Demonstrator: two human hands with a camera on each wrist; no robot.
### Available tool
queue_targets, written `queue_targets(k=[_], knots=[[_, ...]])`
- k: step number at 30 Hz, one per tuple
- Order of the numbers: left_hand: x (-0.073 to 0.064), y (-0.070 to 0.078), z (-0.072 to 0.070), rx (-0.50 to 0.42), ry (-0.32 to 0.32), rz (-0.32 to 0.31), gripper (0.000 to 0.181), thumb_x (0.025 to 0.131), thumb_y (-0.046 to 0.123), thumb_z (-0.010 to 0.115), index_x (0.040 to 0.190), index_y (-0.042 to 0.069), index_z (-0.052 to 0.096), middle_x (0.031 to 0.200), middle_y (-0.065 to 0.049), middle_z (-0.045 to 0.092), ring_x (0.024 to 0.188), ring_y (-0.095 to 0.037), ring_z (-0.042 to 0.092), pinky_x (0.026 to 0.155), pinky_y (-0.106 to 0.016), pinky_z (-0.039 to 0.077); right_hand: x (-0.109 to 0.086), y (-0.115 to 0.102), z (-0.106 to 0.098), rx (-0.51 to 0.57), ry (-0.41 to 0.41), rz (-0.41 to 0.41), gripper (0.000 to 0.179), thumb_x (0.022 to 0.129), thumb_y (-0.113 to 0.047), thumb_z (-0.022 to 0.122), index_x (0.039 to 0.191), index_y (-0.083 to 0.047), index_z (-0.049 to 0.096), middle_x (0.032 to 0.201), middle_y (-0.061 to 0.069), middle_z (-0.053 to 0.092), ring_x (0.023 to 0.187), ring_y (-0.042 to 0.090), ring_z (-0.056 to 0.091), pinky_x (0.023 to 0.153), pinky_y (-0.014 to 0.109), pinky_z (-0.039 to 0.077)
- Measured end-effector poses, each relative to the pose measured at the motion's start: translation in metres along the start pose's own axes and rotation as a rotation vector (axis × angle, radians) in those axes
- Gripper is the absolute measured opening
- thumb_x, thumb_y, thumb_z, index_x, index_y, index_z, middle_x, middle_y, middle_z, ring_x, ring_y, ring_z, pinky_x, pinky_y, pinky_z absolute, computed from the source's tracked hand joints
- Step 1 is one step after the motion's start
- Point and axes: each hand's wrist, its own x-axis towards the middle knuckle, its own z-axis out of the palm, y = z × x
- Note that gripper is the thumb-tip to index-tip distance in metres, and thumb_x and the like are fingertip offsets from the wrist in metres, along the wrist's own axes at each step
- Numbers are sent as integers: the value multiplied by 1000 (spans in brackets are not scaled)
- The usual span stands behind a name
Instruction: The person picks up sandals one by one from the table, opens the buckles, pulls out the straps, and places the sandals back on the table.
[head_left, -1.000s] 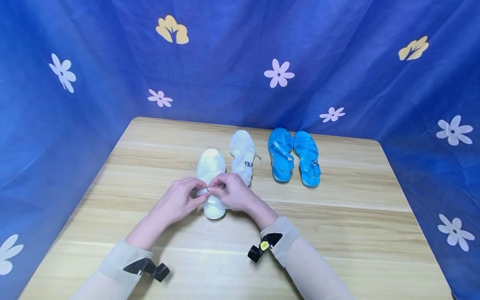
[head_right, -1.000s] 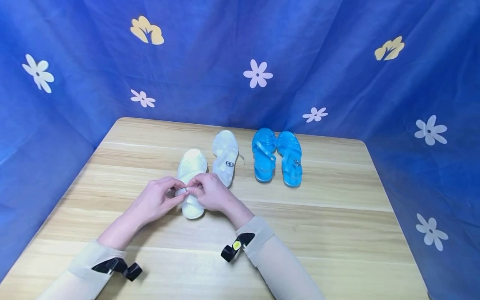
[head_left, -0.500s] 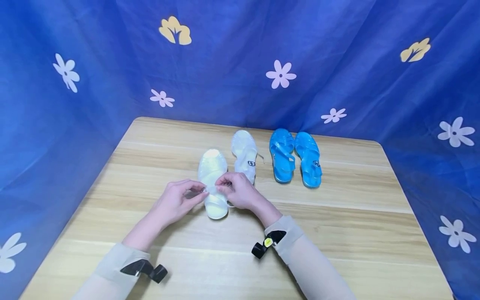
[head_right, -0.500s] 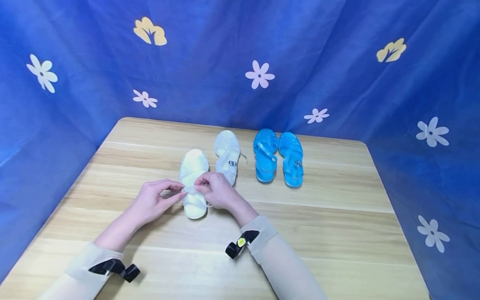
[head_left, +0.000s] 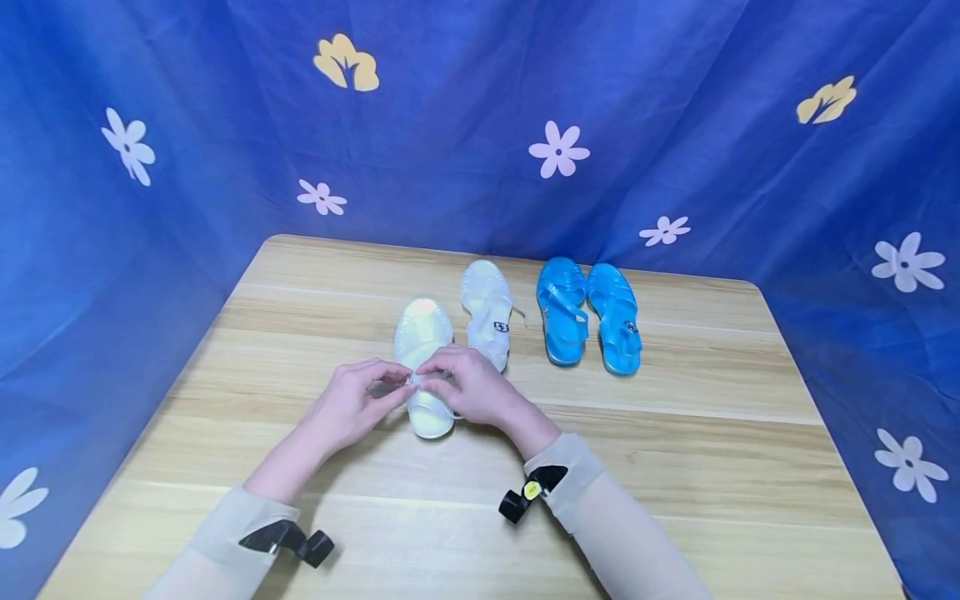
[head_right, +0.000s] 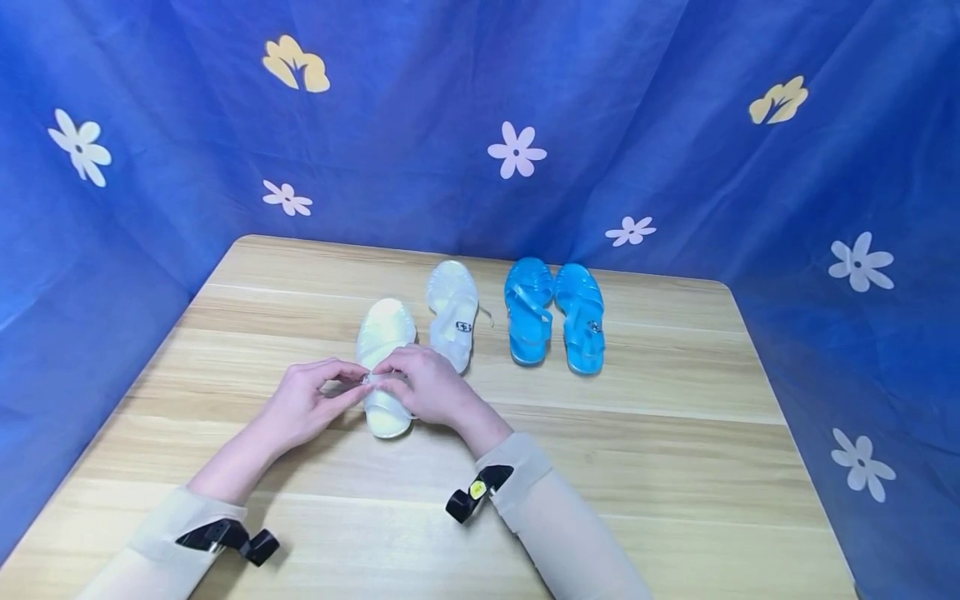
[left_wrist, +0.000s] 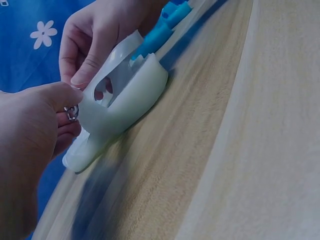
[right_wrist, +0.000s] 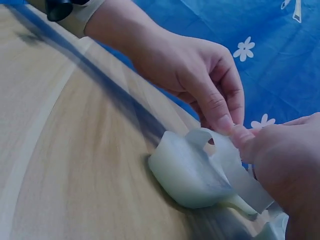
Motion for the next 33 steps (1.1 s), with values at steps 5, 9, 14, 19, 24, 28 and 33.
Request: queue_targets(k=[5, 9, 14, 19, 24, 28, 33], knots=[[0, -1, 0, -4, -4, -1, 18, 92, 13, 84, 110, 11, 79, 104, 1, 78, 95, -19, 76, 80, -39, 63, -1, 0, 2, -179, 0, -33, 18, 106, -22, 68, 115, -11, 78, 110, -1, 75, 108, 13, 67, 100, 28, 51], [0, -1, 1, -10, -2, -1, 19, 92, 11, 85, 110, 9, 79, 105, -1, 79, 96, -21, 76, 82, -39, 63, -4, 4, 2, -208, 8, -20, 17, 107, -20, 66, 114, -10, 77, 110, 0, 75, 107, 15, 67, 99, 30, 52], [-2, -4, 1, -15, 27, -14, 19, 90, 8, 86, 107, 6, 79, 103, -1, 79, 95, -22, 77, 84, -41, 63, -8, 10, 0, -140, 52, 0, 14, 105, -16, 68, 113, -8, 77, 109, 2, 75, 105, 16, 67, 97, 28, 52], [-3, -5, 2, -18, 30, -20, 19, 90, 9, 86, 108, 7, 80, 102, 1, 79, 95, -21, 76, 85, -41, 62, -8, 12, -1, -108, 60, -9, 16, 106, -17, 67, 114, -7, 77, 110, 2, 75, 106, 16, 67, 99, 28, 52], [-2, -5, 2, -13, 28, -27, 19, 91, 10, 86, 109, 7, 80, 102, 1, 79, 96, -21, 76, 85, -40, 62, -8, 12, -1, -84, 74, -14, 16, 106, -15, 67, 115, -6, 76, 111, 3, 75, 107, 16, 67, 99, 28, 52], [-2, -4, 1, 1, 19, -28, 20, 92, 13, 85, 111, 7, 79, 104, 1, 79, 98, -20, 76, 86, -39, 62, -8, 11, -2, -71, 92, -28, 18, 106, -16, 66, 118, -6, 76, 113, 4, 75, 109, 16, 67, 100, 28, 51], [-3, -3, -2, 5, 19, -28, 23, 92, 14, 85, 112, 7, 78, 107, -1, 79, 97, -20, 76, 86, -39, 62, -12, 6, -9, -68, 128, -37, 22, 106, -19, 69, 121, -5, 75, 119, 4, 74, 114, 17, 66, 102, 29, 51]])
